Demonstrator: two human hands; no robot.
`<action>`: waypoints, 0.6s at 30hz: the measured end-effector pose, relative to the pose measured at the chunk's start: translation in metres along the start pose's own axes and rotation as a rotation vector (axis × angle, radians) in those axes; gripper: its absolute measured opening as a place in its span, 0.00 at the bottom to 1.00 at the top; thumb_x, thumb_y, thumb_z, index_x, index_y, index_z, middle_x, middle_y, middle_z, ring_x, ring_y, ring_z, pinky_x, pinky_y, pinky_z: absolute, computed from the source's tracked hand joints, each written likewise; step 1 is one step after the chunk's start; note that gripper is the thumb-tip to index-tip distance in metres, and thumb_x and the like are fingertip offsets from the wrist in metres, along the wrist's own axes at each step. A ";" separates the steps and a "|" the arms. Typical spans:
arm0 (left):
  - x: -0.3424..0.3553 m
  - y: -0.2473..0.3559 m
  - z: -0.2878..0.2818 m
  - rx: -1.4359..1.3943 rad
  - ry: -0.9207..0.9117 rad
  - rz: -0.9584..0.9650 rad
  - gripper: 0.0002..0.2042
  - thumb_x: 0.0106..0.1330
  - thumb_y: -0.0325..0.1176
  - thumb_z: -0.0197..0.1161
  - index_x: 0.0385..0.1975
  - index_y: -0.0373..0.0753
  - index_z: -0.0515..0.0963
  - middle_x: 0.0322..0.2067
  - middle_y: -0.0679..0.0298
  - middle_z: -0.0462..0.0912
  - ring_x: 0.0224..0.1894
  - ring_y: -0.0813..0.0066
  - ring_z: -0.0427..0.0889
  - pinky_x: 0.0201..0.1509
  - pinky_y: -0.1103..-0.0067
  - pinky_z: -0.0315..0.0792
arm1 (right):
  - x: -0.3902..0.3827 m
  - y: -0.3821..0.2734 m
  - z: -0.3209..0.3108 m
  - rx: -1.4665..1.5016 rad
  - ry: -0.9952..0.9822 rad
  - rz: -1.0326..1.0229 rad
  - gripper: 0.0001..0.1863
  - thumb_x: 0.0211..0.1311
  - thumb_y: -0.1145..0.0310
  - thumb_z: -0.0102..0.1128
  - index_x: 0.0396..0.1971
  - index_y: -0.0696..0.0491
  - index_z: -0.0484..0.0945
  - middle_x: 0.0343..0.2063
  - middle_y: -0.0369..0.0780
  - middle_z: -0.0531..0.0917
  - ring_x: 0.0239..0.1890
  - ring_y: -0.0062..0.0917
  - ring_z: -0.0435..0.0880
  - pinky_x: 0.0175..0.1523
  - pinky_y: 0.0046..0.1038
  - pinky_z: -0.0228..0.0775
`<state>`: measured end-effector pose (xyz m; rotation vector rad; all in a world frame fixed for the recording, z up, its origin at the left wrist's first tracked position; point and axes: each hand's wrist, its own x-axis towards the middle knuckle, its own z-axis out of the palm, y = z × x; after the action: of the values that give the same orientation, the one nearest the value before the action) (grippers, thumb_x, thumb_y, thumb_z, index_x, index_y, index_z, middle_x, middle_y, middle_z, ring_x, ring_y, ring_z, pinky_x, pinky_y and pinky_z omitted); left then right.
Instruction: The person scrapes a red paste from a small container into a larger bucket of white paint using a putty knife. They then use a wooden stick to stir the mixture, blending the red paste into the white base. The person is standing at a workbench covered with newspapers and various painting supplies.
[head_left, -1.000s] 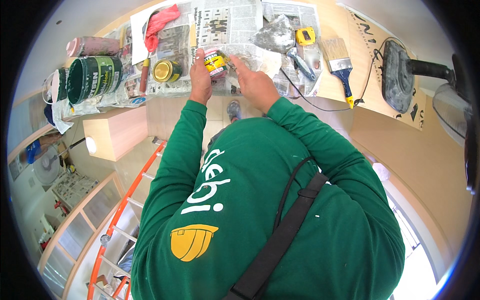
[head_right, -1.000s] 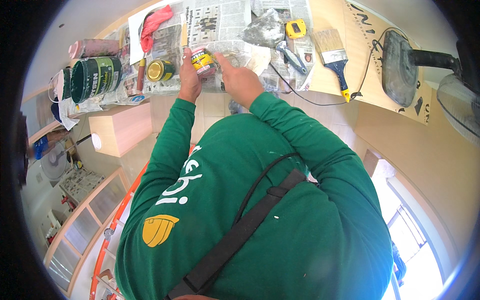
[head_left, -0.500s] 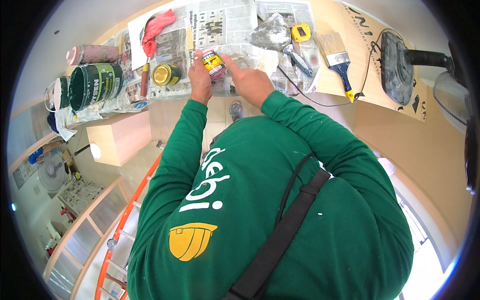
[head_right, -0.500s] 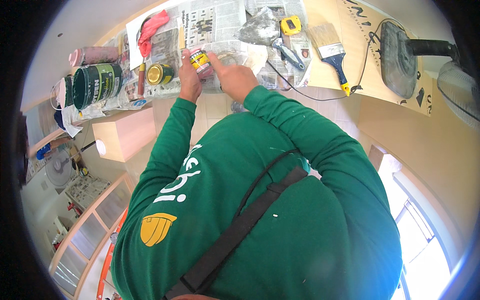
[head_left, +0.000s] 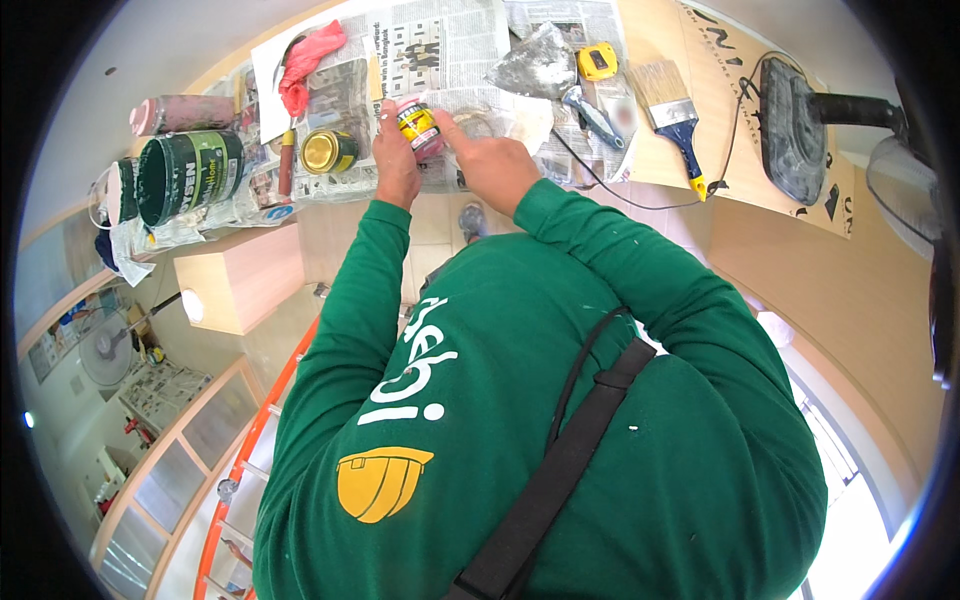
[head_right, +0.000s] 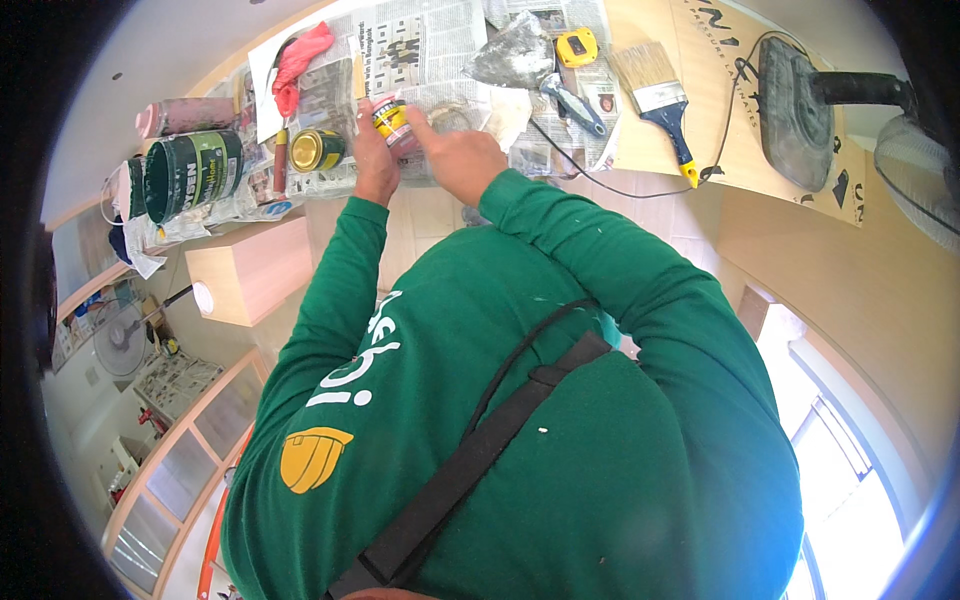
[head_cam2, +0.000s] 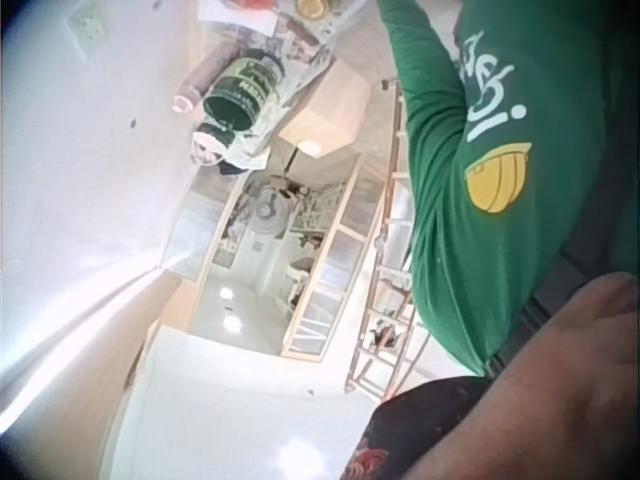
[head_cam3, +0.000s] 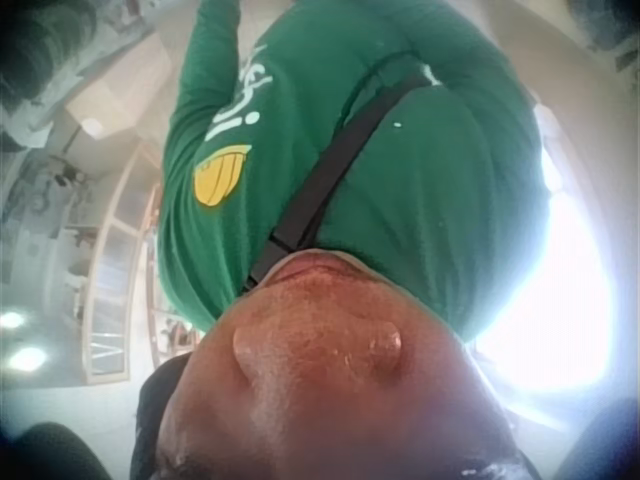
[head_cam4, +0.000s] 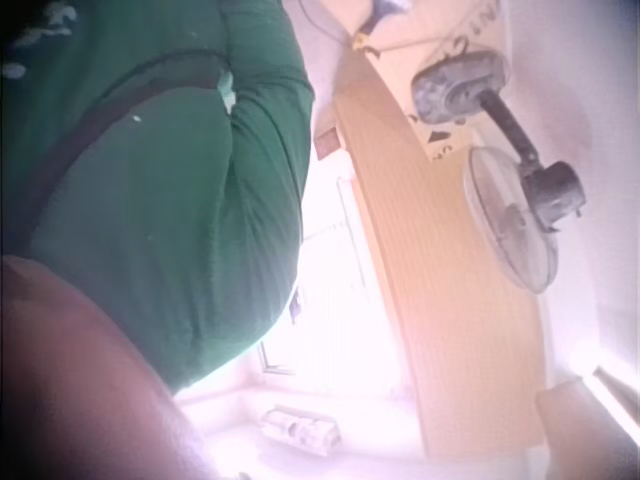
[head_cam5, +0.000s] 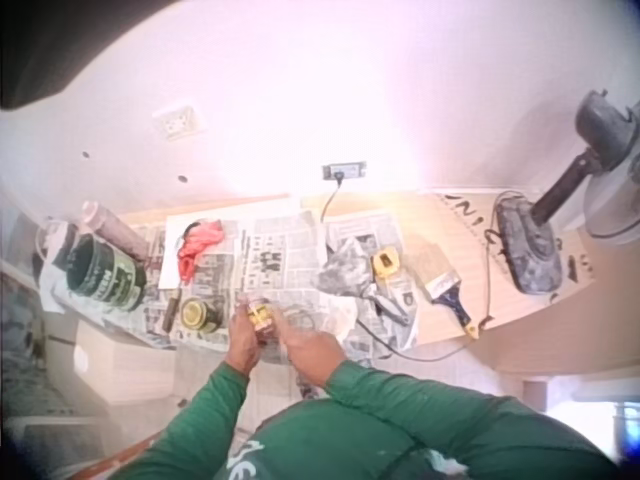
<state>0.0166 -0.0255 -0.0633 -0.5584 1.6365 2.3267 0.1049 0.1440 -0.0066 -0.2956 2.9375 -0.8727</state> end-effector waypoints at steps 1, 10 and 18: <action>-0.003 0.002 0.004 0.009 0.009 -0.006 0.28 0.78 0.57 0.57 0.52 0.32 0.77 0.38 0.59 0.85 0.32 0.68 0.87 0.32 0.69 0.85 | 0.001 -0.001 0.001 -0.009 0.010 0.000 0.41 0.63 0.73 0.54 0.78 0.49 0.58 0.27 0.50 0.88 0.29 0.45 0.89 0.35 0.47 0.81; -0.004 0.001 0.005 -0.027 0.046 -0.002 0.26 0.79 0.54 0.58 0.52 0.32 0.78 0.40 0.60 0.85 0.36 0.71 0.86 0.39 0.73 0.83 | -0.002 -0.002 0.001 -0.093 0.048 -0.031 0.40 0.63 0.72 0.56 0.77 0.47 0.59 0.25 0.48 0.87 0.25 0.42 0.89 0.30 0.46 0.81; -0.003 -0.006 0.006 -0.004 0.057 0.032 0.28 0.78 0.55 0.58 0.54 0.31 0.77 0.42 0.60 0.84 0.38 0.70 0.86 0.39 0.72 0.83 | 0.001 0.005 0.001 -0.176 0.046 -0.106 0.40 0.64 0.71 0.57 0.78 0.45 0.60 0.24 0.46 0.86 0.24 0.42 0.88 0.27 0.45 0.79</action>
<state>0.0204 -0.0174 -0.0654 -0.6088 1.6775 2.3581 0.1033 0.1478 -0.0100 -0.4506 3.0717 -0.6392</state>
